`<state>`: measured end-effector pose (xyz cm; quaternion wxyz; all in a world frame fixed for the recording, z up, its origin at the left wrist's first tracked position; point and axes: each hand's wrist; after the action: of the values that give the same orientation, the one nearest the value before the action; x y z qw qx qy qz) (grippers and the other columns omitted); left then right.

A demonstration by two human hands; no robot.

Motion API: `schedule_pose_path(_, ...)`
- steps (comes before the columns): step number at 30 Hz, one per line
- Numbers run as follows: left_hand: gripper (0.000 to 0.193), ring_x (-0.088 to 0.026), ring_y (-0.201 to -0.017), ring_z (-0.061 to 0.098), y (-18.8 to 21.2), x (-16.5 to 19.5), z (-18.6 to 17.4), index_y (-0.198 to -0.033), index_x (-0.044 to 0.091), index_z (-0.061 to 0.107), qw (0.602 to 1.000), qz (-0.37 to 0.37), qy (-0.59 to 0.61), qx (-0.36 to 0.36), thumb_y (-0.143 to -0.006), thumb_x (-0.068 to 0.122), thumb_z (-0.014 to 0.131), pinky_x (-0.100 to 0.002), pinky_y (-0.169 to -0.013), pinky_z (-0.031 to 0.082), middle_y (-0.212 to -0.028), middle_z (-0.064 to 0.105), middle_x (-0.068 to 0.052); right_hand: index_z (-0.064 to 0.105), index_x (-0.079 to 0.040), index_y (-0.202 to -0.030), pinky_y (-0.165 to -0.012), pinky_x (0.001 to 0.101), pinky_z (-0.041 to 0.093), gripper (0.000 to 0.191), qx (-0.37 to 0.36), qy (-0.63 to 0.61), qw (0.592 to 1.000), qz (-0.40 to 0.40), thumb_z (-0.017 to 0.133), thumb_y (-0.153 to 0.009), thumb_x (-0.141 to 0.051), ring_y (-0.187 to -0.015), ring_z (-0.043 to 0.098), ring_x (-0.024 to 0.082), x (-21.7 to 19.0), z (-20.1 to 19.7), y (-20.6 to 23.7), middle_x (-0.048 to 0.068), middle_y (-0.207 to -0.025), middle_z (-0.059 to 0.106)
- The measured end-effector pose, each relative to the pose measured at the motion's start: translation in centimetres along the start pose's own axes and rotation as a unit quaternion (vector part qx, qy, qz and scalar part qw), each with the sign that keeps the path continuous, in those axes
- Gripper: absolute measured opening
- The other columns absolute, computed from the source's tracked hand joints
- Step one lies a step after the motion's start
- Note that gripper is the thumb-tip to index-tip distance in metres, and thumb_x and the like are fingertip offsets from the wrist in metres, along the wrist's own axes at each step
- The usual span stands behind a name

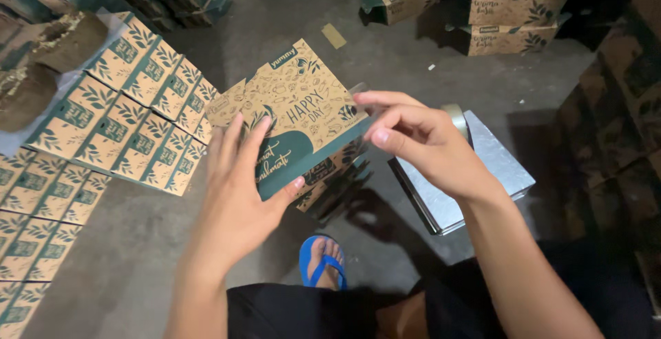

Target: The person sits on the floor and repeatedly tapes cardboard boxes using a handheld tape dispenser. They pull tape, apply it to box edges, and stack the sealed boxes.

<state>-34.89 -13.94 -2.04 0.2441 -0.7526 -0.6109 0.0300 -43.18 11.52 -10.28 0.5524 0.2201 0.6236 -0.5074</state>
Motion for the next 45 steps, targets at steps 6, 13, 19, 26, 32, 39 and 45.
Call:
schedule_pose_path(6, 0.072, -0.046, -0.143, 0.035, -1.8, 1.4, 1.9, -0.148, 0.009, 0.048, 0.99, 0.081, -0.114, 0.028, -0.084, 0.028, 0.075, -0.065, -0.113, 0.021, -0.152, 0.048, -0.019, 0.074, -0.005, -0.095, -0.099, 0.0333, 0.052, 0.017, -0.027, 0.051, 0.998, -0.031, 0.069, -0.098, -0.02, -0.109, 0.065, 0.014, -0.7, 2.1, -0.5, 0.011, -0.148, 0.06)
schedule_pose_path(13, 0.067, -0.033, -0.139, 0.051, -3.6, 0.4, 4.2, -0.146, 0.01, 0.054, 0.989, 0.071, -0.112, 0.058, -0.08, 0.014, 0.067, -0.045, -0.114, 0.039, -0.149, 0.056, -0.011, 0.074, -0.005, -0.093, -0.103, 0.0365, 0.049, 0.013, -0.018, 0.057, 0.998, 0.019, 0.07, -0.096, -0.016, -0.113, 0.064, 0.02, -0.1, 2.9, -1.9, 0.014, -0.149, 0.061)
schedule_pose_path(19, 0.056, -0.029, -0.139, 0.053, -3.2, -0.4, 6.7, -0.144, 0.012, 0.057, 0.984, 0.054, -0.132, 0.112, -0.09, 0.022, 0.063, -0.048, -0.113, 0.039, -0.15, 0.056, -0.008, 0.073, 0.0, -0.099, -0.109, 0.0384, 0.046, 0.012, -0.017, 0.078, 0.996, -0.031, 0.067, -0.098, -0.011, -0.135, 0.056, 0.023, 1.4, 3.8, -2.8, 0.017, -0.149, 0.059)
schedule_pose_path(26, 0.058, -0.037, -0.138, 0.053, -2.9, -0.4, 5.6, -0.145, 0.002, 0.054, 0.99, 0.07, -0.053, 0.114, -0.093, 0.028, 0.062, -0.053, -0.114, 0.038, -0.149, 0.056, -0.018, 0.073, 0.0, -0.099, -0.105, 0.0376, 0.048, 0.013, 0.0, 0.059, 0.998, 0.01, 0.067, -0.098, -0.011, -0.134, 0.057, 0.024, 2.3, 4.1, -2.8, 0.017, -0.15, 0.056)
schedule_pose_path(32, 0.051, -0.035, -0.131, 0.063, -2.8, -0.3, 3.7, -0.144, 0.0, 0.054, 0.981, 0.047, 0.138, 0.125, -0.098, 0.022, 0.055, -0.049, -0.112, 0.045, -0.141, 0.064, -0.018, 0.073, -0.002, -0.099, -0.113, 0.0396, 0.043, 0.01, 0.01, 0.123, 0.992, -0.027, 0.069, -0.097, -0.011, -0.141, 0.054, 0.025, 1.5, 5.0, -2.4, 0.016, -0.148, 0.06)
schedule_pose_path(39, 0.029, -0.023, -0.106, 0.077, -2.5, 0.1, 2.6, -0.124, 0.004, 0.064, 0.947, 0.012, 0.296, 0.122, -0.1, 0.019, 0.067, -0.035, -0.098, 0.056, -0.108, 0.079, -0.008, 0.076, -0.009, -0.088, -0.105, 0.0406, 0.044, 0.01, -0.003, 0.315, 0.947, -0.068, 0.08, -0.082, -0.015, -0.13, 0.053, 0.028, -0.2, 6.4, -2.0, 0.006, -0.147, 0.063)
schedule_pose_path(45, 0.024, -0.016, -0.097, 0.081, -2.6, -0.1, 3.5, -0.121, 0.003, 0.064, 0.933, -0.026, 0.312, 0.18, -0.101, 0.011, 0.072, -0.029, -0.09, 0.062, -0.102, 0.081, -0.006, 0.077, -0.01, -0.09, -0.107, 0.0427, 0.042, 0.013, -0.046, 0.368, 0.923, -0.099, 0.082, -0.081, -0.017, -0.131, 0.049, 0.03, -0.6, 5.8, -2.2, 0.002, -0.143, 0.066)
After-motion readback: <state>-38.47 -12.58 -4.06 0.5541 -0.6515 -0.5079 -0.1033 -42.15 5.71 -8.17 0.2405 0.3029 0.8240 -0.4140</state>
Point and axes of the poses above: each hand's wrist, its own y-axis away from the middle knuckle, its own z-axis out of the palm, x = y × z
